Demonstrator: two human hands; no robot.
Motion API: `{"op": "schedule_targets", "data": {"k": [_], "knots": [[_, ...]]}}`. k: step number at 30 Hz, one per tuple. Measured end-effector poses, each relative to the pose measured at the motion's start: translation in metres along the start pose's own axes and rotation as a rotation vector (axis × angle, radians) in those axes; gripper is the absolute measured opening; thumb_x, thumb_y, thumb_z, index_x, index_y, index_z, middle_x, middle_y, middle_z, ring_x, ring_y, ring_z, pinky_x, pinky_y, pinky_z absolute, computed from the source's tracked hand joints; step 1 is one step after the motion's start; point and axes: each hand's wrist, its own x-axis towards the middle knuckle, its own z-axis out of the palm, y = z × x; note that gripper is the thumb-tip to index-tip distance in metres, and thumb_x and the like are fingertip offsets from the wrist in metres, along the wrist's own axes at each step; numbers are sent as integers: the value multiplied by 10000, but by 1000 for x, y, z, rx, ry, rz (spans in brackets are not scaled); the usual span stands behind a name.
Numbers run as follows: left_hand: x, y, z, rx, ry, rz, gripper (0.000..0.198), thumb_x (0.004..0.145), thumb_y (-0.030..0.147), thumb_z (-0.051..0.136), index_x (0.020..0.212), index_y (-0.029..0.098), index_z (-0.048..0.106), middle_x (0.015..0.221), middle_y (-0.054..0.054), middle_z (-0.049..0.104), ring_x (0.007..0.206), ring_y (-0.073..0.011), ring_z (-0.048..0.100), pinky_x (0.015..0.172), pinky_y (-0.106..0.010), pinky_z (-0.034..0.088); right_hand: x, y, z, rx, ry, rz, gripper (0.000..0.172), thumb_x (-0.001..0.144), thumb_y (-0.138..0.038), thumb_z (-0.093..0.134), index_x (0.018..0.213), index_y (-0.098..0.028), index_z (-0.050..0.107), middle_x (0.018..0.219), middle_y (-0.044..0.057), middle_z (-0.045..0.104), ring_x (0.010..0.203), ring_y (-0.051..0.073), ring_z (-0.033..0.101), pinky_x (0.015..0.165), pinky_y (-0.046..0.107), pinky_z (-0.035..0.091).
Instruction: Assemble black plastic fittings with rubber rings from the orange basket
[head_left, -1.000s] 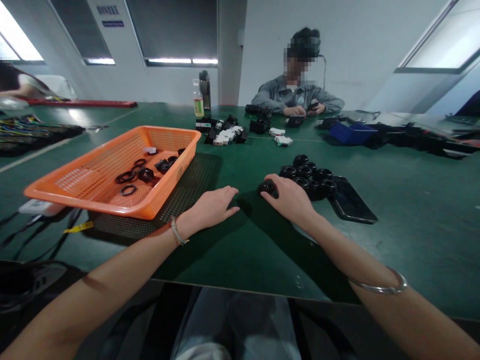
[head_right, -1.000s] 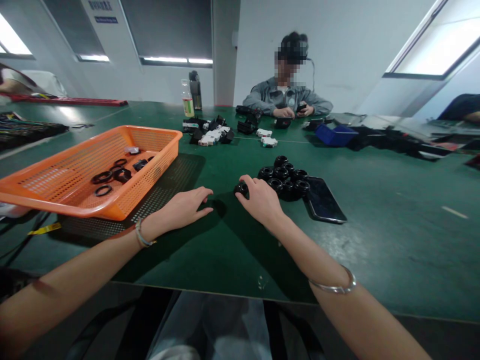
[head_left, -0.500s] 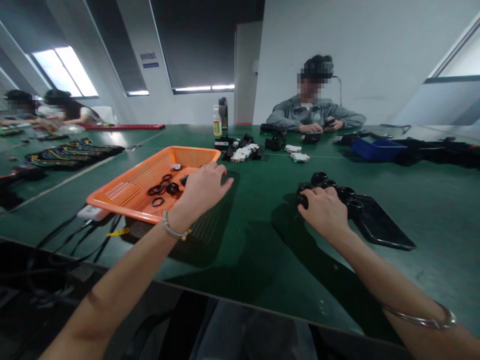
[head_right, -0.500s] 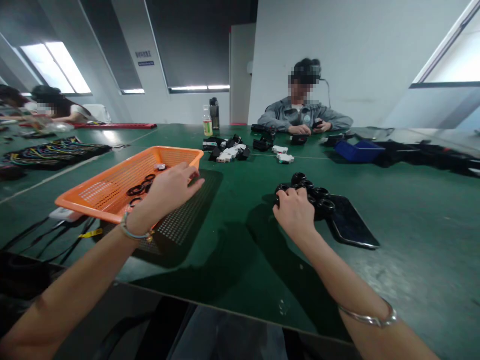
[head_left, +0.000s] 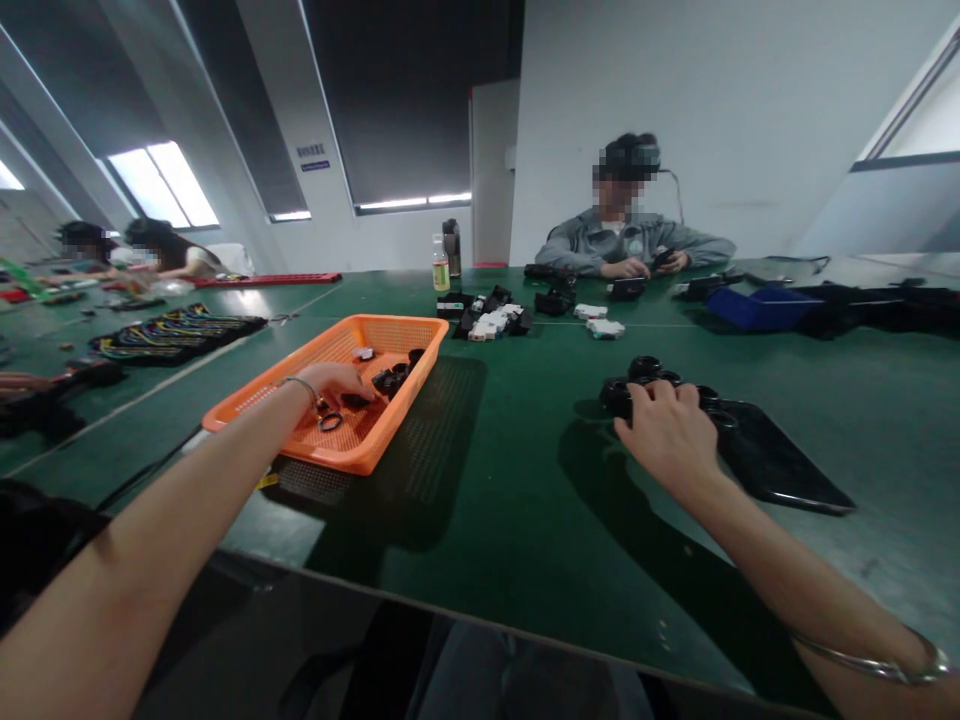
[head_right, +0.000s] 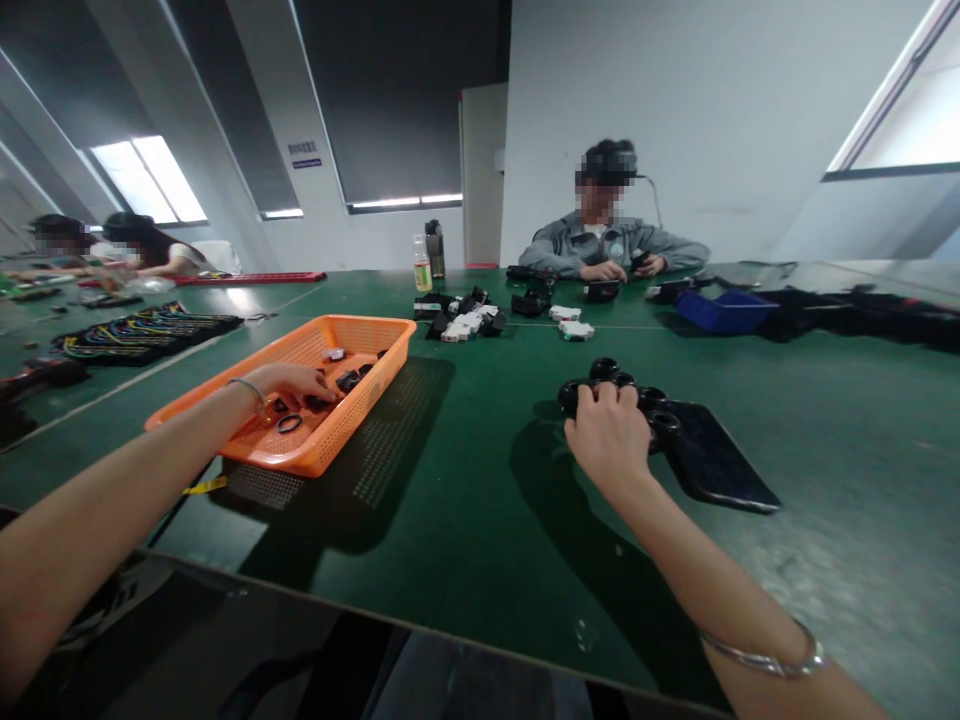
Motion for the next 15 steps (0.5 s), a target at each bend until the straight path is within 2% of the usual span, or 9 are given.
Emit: {"op": "schedule_targets", "data": {"k": [3, 7, 10, 13, 15], "knots": [[-3, 4, 2, 3, 14, 12, 312, 747, 391, 565, 852, 97, 563, 627, 1, 590, 623, -111, 522, 572, -228, 454, -1, -1, 1, 10, 32, -27, 307, 799, -269, 489, 993, -69, 620, 974, 209, 598, 869, 305, 505, 624, 350, 421], [-2, 9, -7, 72, 148, 53, 198, 741, 278, 541, 834, 104, 559, 579, 5, 551, 663, -140, 512, 643, -264, 440, -2, -2, 4, 43, 90, -50, 302, 801, -267, 474, 988, -90, 631, 980, 200, 590, 863, 302, 492, 643, 376, 426], [7, 9, -10, 135, 264, 118, 228, 707, 249, 536, 882, 112, 579, 750, -27, 612, 798, -168, 516, 754, -273, 410, -2, -3, 6, 80, 96, -59, 297, 798, -260, 479, 998, -108, 637, 1001, 185, 586, 885, 300, 489, 663, 383, 440], [23, 8, -5, 171, 286, 176, 312, 631, 251, 590, 922, 139, 606, 955, -51, 624, 901, -179, 515, 785, -242, 394, -2, -4, 6, 106, 80, -67, 309, 798, -264, 486, 1023, -113, 635, 1021, 175, 588, 898, 295, 490, 688, 389, 455], [31, 7, -1, 207, 287, 223, 253, 606, 250, 604, 830, 138, 637, 942, -64, 630, 869, -185, 527, 756, -240, 394, -2, -4, 7, 121, 67, -71, 322, 800, -267, 485, 1033, -101, 633, 1032, 178, 588, 910, 300, 489, 707, 398, 460]]}}
